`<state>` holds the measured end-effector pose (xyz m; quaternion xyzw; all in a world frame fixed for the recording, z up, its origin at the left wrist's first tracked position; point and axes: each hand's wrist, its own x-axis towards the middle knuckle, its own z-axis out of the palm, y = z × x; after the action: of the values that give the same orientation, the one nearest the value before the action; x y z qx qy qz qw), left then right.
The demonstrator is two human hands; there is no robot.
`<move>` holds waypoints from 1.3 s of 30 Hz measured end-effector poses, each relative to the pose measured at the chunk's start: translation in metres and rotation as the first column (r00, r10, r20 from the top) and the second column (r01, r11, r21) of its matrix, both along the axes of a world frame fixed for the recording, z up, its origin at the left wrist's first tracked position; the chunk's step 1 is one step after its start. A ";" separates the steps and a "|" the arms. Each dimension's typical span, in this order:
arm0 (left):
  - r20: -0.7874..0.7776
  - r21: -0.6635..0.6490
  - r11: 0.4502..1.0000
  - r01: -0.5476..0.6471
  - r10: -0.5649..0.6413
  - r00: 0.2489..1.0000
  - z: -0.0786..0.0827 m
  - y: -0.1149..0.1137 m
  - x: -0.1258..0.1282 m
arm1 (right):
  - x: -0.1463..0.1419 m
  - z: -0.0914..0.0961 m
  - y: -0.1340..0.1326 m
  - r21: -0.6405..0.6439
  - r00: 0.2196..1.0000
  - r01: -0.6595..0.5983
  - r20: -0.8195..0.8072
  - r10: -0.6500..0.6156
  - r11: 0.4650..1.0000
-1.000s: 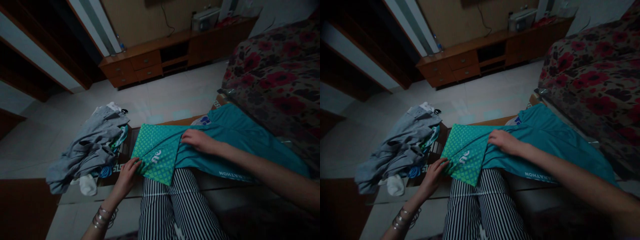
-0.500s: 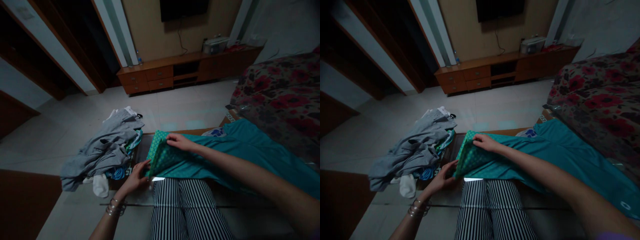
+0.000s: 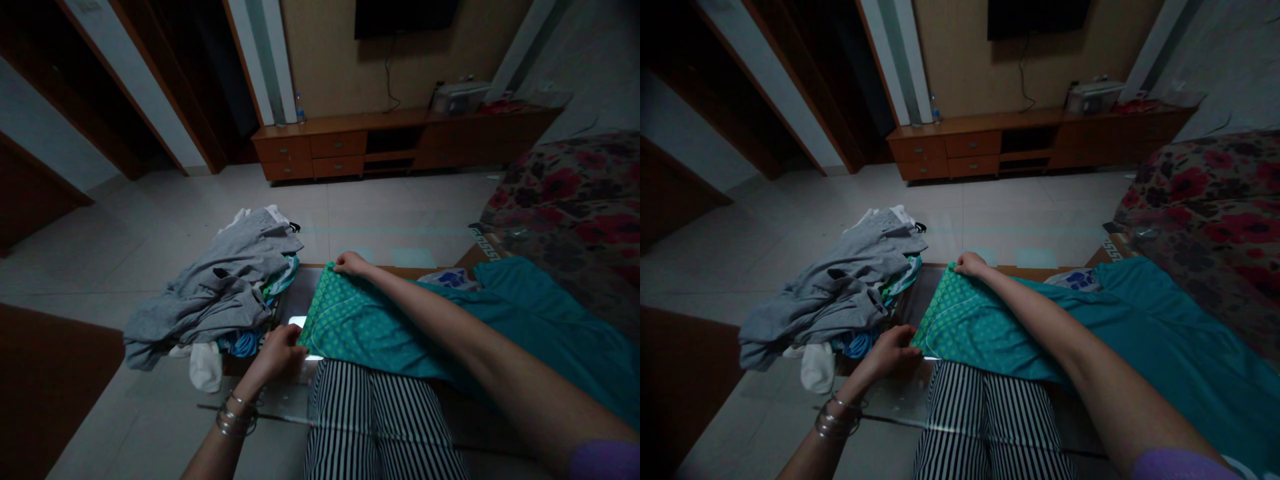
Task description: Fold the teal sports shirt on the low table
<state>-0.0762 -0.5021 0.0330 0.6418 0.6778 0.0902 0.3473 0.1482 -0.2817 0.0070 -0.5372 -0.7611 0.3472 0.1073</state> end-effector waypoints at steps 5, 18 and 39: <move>-0.128 -0.007 0.997 0.076 -0.076 0.989 0.005 -0.008 0.005 | -0.016 0.001 0.001 0.102 0.998 -0.001 0.065 -0.006 0.995; 0.358 -0.045 0.976 -0.215 0.216 0.908 0.001 -0.046 -0.026 | -0.054 0.013 -0.015 0.156 0.997 -0.025 0.082 0.012 0.987; -0.445 0.485 0.772 0.411 -0.186 0.876 -0.032 0.030 0.079 | 0.207 -0.021 -0.157 0.613 0.947 0.286 -0.063 -0.315 0.736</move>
<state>0.0024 -0.4724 0.0012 0.8214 0.5602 0.1063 0.0160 0.3554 -0.4389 -0.0144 -0.5962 -0.7376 0.0463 0.3137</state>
